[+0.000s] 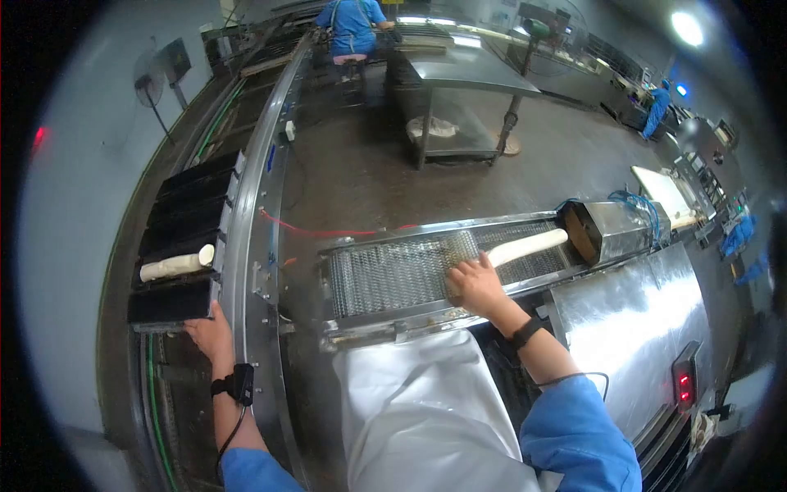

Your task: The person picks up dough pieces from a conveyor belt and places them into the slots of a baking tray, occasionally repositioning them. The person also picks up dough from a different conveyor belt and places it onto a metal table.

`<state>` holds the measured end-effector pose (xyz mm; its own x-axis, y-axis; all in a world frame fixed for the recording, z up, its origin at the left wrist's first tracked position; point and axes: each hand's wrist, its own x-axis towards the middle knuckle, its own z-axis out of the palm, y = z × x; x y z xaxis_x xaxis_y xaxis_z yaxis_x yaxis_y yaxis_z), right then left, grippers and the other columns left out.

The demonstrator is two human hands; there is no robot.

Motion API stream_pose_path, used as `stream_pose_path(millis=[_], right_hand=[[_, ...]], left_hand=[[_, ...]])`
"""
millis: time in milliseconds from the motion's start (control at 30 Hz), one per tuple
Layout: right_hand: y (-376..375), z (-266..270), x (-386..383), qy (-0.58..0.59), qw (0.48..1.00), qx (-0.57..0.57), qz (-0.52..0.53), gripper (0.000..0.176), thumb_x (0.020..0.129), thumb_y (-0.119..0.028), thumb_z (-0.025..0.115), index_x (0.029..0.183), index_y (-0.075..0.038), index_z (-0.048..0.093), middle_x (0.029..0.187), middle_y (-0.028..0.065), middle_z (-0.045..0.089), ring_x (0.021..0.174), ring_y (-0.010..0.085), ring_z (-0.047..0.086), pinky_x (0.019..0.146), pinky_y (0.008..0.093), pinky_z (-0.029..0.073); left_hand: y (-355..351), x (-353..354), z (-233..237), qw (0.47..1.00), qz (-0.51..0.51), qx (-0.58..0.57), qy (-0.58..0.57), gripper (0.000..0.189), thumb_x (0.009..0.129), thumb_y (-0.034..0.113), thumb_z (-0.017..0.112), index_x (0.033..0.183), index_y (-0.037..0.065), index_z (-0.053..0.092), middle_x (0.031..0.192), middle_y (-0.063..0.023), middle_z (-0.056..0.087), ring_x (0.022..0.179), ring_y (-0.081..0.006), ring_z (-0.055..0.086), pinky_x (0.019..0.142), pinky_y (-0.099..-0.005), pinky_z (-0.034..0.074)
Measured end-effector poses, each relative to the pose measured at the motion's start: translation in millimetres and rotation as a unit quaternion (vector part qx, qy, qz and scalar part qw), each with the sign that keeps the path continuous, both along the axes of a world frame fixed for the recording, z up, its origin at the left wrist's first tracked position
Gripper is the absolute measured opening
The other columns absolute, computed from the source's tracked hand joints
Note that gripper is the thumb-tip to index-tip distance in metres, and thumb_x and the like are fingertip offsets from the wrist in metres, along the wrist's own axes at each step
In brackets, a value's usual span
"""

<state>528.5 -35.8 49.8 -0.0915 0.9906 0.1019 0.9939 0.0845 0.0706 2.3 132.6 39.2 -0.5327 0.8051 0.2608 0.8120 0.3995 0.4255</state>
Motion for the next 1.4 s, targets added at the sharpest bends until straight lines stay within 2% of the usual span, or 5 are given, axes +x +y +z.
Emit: stream_pose_path(millis=[300,633,967,1100,1400], right_hand=[[45,84,-30,0.206,0.968,-0.019,-0.145,0.048,0.07,-0.021,0.081,0.112,-0.006,0.063,0.1,0.0138,0.069,0.092,0.0259,0.068,0.084,0.0376,0.055],[92,283,-173,0.83,0.465,-0.053,0.302,0.061,0.096,-0.026,0.056,0.142,0.004,0.032,0.135,0.0302,0.047,0.125,0.037,0.051,0.107,0.0465,0.043],[89,125,-93,0.622,0.781,-0.01,0.062,0.08,0.087,-0.012,0.069,0.153,-0.014,0.025,0.155,0.0198,0.028,0.143,0.0324,0.029,0.114,0.0451,0.031],[46,-2,10,0.233,0.961,0.082,-0.126,0.078,0.089,-0.021,0.066,0.15,-0.001,0.022,0.155,0.0243,0.023,0.144,0.0389,0.023,0.114,0.0517,0.027],[-35,-58,122,0.062,0.877,0.158,-0.45,0.079,0.081,-0.007,0.064,0.149,-0.001,0.025,0.154,0.0234,0.023,0.144,0.0408,0.02,0.118,0.0532,0.018]], left_hand=[[-2,4,-3,1.0,-0.024,0.004,0.02,0.092,0.091,0.048,0.057,0.133,-0.027,0.026,0.14,-0.0439,0.031,0.136,-0.0472,0.03,0.116,-0.0446,0.023],[-20,17,26,0.997,-0.011,0.021,-0.079,0.095,0.09,0.045,0.06,0.137,-0.026,0.018,0.144,-0.0444,0.022,0.139,-0.0484,0.026,0.117,-0.0445,0.022],[-16,15,20,0.998,-0.014,0.007,-0.061,0.096,0.091,0.046,0.058,0.137,-0.027,0.016,0.145,-0.0443,0.02,0.141,-0.049,0.02,0.119,-0.0464,0.016],[-20,17,34,0.996,-0.027,-0.034,-0.072,0.098,0.091,0.048,0.056,0.138,-0.026,0.012,0.148,-0.0429,0.015,0.143,-0.0475,0.016,0.12,-0.0463,0.013],[-11,16,20,0.998,0.002,-0.058,-0.014,0.101,0.092,0.054,0.054,0.139,-0.025,0.012,0.147,-0.0425,0.016,0.142,-0.0468,0.018,0.119,-0.0459,0.015]])
